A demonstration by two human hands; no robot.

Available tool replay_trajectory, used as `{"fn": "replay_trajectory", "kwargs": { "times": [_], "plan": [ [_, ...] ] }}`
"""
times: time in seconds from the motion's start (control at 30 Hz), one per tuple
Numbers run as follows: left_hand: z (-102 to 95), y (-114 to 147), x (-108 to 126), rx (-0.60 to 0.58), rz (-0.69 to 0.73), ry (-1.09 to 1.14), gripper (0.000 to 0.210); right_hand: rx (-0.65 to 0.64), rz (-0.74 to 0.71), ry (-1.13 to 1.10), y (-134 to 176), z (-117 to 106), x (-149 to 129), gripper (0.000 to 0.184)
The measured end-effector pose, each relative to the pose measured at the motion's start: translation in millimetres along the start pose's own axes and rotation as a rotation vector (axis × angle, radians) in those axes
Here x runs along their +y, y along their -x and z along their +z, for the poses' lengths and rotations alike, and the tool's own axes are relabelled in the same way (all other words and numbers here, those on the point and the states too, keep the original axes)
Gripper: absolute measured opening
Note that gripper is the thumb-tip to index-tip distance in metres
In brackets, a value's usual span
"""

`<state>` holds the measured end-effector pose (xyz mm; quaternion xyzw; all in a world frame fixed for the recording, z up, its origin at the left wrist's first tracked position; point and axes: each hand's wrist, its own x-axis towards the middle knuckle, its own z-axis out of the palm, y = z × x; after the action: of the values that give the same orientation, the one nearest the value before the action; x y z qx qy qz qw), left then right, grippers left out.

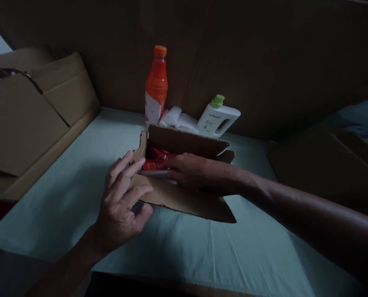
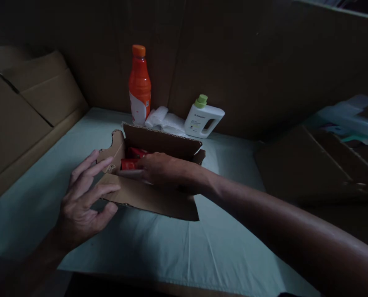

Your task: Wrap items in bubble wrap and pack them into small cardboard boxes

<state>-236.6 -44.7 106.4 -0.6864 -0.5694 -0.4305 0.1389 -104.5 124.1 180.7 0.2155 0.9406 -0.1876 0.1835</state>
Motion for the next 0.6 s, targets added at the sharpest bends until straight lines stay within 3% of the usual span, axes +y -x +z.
{"fn": "replay_trajectory", "kwargs": {
  "times": [0.3, 0.4, 0.5, 0.6],
  "plan": [
    [1.8, -0.5, -1.2, 0.012, 0.002, -0.009, 0.015, -0.127, 0.054, 0.035, -10.9, -7.5, -20.9, 0.026],
    [1.6, -1.9, -3.3, 0.018, 0.014, -0.02, 0.016, -0.103, 0.034, 0.09, -5.6, -11.9, -24.3, 0.026],
    [0.9, -0.3, -6.1, 0.01, 0.028, -0.029, 0.017, 0.169, -0.001, 0.082, 25.9, -19.0, -16.9, 0.027],
    [0.7, 7.1, -10.3, 0.055, -0.043, -0.009, 0.03, 0.648, -0.013, -0.083, 86.5, -14.7, -1.4, 0.025]
  ]
}}
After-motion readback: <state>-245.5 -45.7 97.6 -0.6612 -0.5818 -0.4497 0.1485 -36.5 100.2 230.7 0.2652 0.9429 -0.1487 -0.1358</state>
